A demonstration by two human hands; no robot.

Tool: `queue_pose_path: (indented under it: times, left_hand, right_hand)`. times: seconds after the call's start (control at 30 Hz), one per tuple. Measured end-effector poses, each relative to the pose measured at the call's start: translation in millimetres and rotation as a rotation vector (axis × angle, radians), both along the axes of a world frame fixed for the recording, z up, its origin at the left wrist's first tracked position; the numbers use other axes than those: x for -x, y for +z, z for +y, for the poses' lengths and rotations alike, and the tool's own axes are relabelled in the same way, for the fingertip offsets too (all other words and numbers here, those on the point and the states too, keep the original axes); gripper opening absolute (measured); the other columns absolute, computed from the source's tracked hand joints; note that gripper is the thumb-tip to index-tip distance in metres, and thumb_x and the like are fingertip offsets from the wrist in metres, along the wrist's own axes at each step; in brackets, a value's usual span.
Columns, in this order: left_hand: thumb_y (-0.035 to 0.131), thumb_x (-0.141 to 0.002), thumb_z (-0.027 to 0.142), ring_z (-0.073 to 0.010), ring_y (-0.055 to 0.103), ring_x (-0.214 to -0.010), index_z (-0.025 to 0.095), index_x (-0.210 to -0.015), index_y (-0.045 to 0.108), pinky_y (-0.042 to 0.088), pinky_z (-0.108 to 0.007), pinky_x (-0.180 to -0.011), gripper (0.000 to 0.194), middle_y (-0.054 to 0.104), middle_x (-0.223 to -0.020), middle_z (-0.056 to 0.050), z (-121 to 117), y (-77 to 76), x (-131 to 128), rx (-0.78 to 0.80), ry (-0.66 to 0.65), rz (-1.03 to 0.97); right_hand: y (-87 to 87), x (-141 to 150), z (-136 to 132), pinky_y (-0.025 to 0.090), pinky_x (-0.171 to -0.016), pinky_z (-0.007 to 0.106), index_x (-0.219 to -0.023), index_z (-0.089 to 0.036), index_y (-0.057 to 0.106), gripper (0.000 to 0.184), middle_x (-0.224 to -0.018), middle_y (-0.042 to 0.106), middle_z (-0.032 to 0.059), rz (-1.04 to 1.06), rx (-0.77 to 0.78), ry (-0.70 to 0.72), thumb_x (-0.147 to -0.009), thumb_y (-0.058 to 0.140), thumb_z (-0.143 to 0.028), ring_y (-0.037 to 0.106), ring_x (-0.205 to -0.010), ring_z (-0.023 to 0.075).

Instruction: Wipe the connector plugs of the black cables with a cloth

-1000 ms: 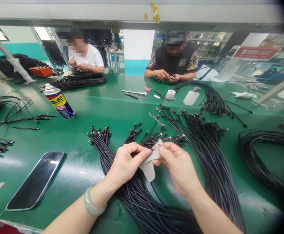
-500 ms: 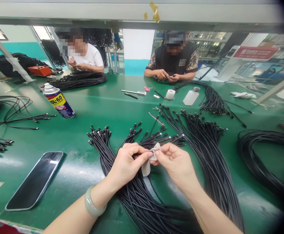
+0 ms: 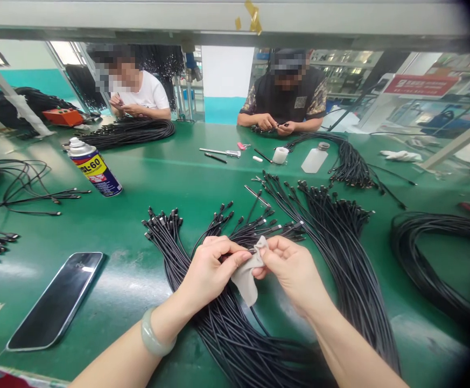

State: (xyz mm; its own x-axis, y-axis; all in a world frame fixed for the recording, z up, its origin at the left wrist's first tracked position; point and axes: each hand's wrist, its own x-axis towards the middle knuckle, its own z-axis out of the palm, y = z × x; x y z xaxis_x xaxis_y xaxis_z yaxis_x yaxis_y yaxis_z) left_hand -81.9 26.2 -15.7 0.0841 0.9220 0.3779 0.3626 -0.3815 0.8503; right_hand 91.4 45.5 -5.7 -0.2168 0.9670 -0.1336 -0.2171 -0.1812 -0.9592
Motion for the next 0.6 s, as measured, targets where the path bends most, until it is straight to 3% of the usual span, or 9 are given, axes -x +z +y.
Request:
queue_pose_path:
  times: [0.2,0.6]
  left_hand:
    - [0.066,-0.091,0.023,-0.0118,0.061,-0.070,0.019,-0.077,0.073,0.043,-0.025,-0.073,0.017,0.073,-0.075,0.002,-0.5,2.5,1.6,0.051,-0.002,-0.104]
    - [0.065,-0.092,0.030,-0.0105,0.056,-0.066,0.018,-0.073,0.071,0.042,-0.023,-0.068,0.024,0.068,-0.068,0.002,-0.3,3.8,1.6,0.097,0.017,-0.118]
  right_hand:
    - [10.4,-1.1,-0.8,0.056,-0.054,0.017,-0.077,-0.014,0.067,0.025,-0.067,0.067,-0.0021,0.190,0.186,0.084,-0.074,0.086,-0.030,0.065,-0.052,0.0084]
    - [11.7,-3.5,-1.6,0.054,-0.052,0.017,-0.076,-0.013,0.066,0.021,-0.068,0.064,-0.0025,0.254,0.246,0.136,-0.078,0.083,-0.026,0.062,-0.052,0.0071]
